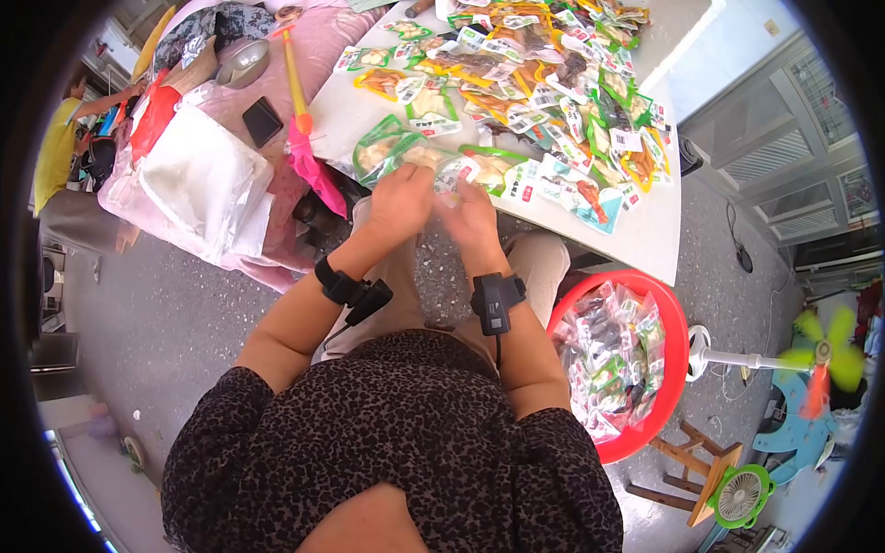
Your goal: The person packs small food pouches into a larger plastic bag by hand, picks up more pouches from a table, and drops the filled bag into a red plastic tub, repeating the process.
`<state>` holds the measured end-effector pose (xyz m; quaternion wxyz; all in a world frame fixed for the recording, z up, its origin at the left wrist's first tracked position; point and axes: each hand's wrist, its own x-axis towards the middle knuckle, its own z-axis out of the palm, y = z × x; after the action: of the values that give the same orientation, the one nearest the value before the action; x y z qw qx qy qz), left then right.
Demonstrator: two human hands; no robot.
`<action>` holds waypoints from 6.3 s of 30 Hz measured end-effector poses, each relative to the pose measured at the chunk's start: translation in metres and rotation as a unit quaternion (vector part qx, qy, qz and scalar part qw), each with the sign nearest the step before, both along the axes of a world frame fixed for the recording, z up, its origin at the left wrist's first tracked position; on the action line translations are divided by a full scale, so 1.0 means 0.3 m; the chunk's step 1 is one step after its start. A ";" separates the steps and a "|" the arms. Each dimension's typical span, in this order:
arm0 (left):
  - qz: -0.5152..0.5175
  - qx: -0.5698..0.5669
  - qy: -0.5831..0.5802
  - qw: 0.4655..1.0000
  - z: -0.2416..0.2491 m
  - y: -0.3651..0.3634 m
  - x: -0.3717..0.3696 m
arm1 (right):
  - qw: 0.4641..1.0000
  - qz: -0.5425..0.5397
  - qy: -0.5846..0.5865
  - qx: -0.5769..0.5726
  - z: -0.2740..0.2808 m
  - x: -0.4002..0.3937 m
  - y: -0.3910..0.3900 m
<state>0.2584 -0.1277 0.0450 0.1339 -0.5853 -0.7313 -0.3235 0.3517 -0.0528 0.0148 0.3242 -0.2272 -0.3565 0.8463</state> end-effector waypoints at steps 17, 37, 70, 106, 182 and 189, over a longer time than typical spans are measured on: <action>-0.021 0.027 0.013 0.999 0.000 -0.031 0.001 | 0.980 -0.020 -0.071 0.186 -0.092 -0.013 0.014; -0.019 0.070 0.017 0.997 -0.027 -0.023 -0.001 | 0.838 0.108 -0.273 0.459 0.040 -0.079 -0.013; -0.073 0.075 -0.208 0.973 0.186 -0.009 -0.157 | 0.886 -0.091 -0.190 0.414 0.282 -0.010 -0.067; -0.221 0.103 -0.534 0.809 0.106 -0.221 -0.056 | 0.959 0.015 -0.153 0.236 0.341 0.172 -0.037; -0.070 -0.176 -0.592 0.783 -0.156 -0.161 -0.113 | 0.519 0.043 -0.801 0.296 -0.690 1.995 -0.094; -0.196 -0.199 -0.423 0.862 0.075 -0.109 -0.018 | 0.772 -0.147 -0.551 0.282 -0.287 1.313 0.052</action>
<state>0.2531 -0.1605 0.0674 -0.3741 -0.5377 -0.6364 -0.4075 0.7457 -0.0372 -0.0713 0.2422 -0.6025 -0.6589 0.3797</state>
